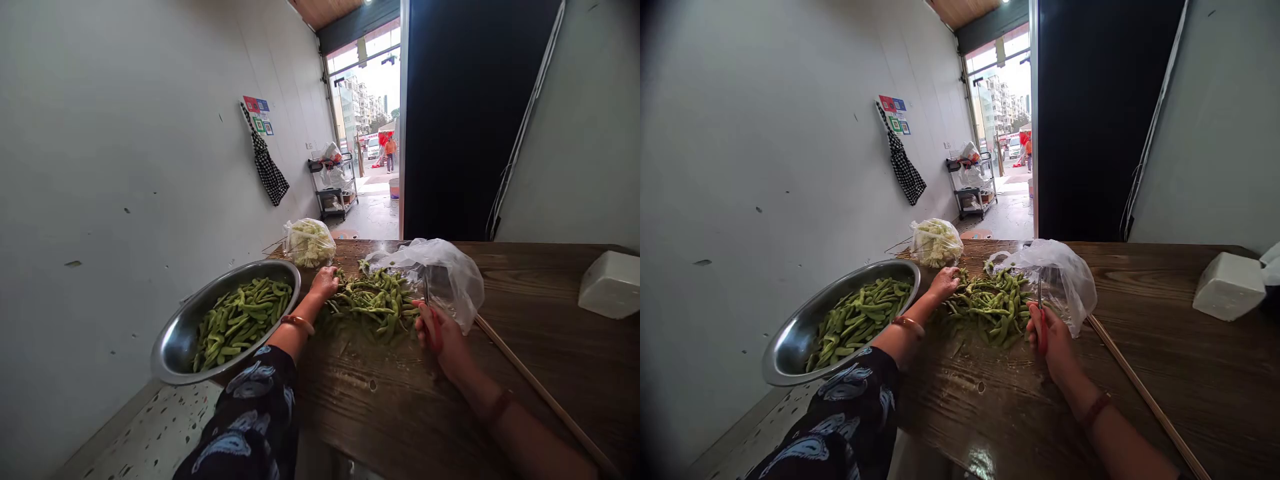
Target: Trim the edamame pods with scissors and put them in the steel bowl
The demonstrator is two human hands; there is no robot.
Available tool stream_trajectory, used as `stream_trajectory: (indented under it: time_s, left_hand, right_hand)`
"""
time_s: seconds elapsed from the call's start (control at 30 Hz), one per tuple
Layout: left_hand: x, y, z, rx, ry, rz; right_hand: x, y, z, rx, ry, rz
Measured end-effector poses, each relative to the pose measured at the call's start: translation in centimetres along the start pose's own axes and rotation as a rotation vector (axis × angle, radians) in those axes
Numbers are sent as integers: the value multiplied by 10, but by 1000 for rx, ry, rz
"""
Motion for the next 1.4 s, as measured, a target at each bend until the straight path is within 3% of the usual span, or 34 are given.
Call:
stream_trajectory:
  time_s: [0.27,0.5,0.67,0.83,0.9,1.03,1.2,1.4]
  left_hand:
    - [-22,47,5,91,87,12]
    - [-24,48,8,80,43,-6]
    - [-2,25,-23,-92,17,-14]
    - [1,-10,-65,-373,-6,198]
    - [4,-14,-73,-441,-6,223]
    - [8,16,-64,-338,68,108]
    - [-25,65,-64,-294,94,144]
    - [-57,100,-78,-353,78,205]
  right_hand:
    - [-2,5,2,0,14,-23]
    - [-7,2,11,8,11,-10]
    - [-10,-5,14,15,15,26]
    - [-10,-5,10,19,-45,47]
    - [-10,-3,9,20,-54,43]
    - [-10,-2,11,23,-49,50]
    - [-12,-3,15,-5,-23,41]
    - [-13,0,15,-32,-26,27]
Point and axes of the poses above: each hand's wrist, its own y-axis towards the middle knuckle, its own x-axis out of the back of the hand, z = x × y, the point moved 9 cm from there along y, towards the middle knuckle, and after that the axes turned 6 degrees about z, right-handed, at the moved point
